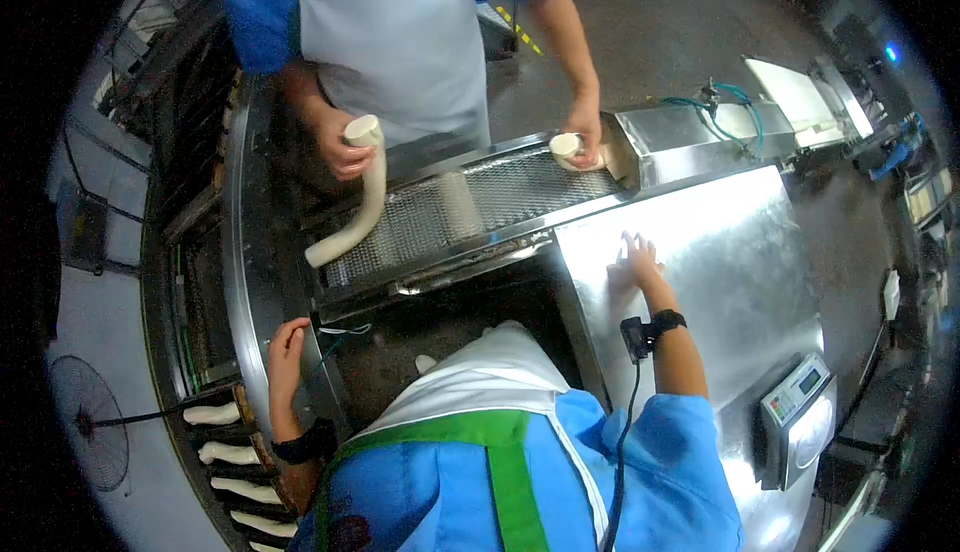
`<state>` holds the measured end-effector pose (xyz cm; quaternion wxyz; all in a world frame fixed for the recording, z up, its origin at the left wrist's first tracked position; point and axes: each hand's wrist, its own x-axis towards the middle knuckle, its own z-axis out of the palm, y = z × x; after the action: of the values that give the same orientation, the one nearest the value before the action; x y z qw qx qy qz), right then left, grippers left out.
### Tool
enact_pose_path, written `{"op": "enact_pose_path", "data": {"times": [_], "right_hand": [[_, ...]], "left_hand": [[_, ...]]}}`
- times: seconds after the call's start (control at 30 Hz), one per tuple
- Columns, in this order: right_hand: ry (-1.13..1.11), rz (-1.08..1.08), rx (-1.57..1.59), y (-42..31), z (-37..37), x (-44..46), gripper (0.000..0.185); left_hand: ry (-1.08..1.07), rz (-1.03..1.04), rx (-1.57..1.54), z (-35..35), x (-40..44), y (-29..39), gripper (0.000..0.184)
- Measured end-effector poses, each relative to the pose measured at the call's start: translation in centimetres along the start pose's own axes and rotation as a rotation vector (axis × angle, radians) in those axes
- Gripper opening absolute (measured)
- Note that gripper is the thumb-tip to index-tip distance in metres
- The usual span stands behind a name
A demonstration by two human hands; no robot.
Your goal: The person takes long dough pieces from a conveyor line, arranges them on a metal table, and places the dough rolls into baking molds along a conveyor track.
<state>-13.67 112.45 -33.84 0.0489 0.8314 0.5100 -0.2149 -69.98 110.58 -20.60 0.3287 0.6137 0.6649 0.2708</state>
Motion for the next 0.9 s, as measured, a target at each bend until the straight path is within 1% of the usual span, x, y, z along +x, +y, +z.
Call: {"op": "enact_pose_path", "data": {"times": [0.07, 0.1, 0.2, 0.3, 0.4, 0.53, 0.63, 0.7, 0.9], "right_hand": [[-0.018, -0.011, -0.016, -0.4, -0.1, -0.1, 0.081], [-0.03, 0.003, -0.03, -0.6, -0.2, -0.2, 0.081], [-0.005, -0.006, -0.01, -0.6, 0.0, -0.5, 0.079], [0.008, -0.031, 0.014, -0.2, 0.3, -0.5, 0.078], [0.023, -0.029, 0.005, -0.5, 0.3, -0.8, 0.078], [-0.006, -0.024, -0.012, -1.0, -0.3, -1.0, 0.076], [0.007, -0.036, -0.01, -0.9, -0.4, -0.9, 0.075], [0.006, -0.039, 0.01, -1.1, -0.6, -1.0, 0.076], [0.024, -0.041, 0.015, -1.4, -0.5, -0.2, 0.07]], "left_hand": [[0.012, -0.091, 0.045, -0.1, -0.2, 0.5, 0.019], [0.014, -0.098, 0.074, 0.0, -0.2, 0.7, 0.019], [0.012, -0.025, 0.058, 0.5, 0.0, -0.3, 0.02], [0.004, 0.006, 0.034, 0.8, 0.1, 0.9, 0.021], [-0.027, -0.01, 0.058, 0.8, 0.3, 1.9, 0.021], [-0.034, 0.004, 0.073, 0.7, 0.5, 1.1, 0.022], [-0.03, 0.021, 0.033, 0.7, 0.3, 1.4, 0.022], [-0.038, -0.104, 0.064, 0.6, 0.0, 2.4, 0.022], [-0.021, -0.049, 0.047, 0.7, 0.0, 0.5, 0.023]]}}
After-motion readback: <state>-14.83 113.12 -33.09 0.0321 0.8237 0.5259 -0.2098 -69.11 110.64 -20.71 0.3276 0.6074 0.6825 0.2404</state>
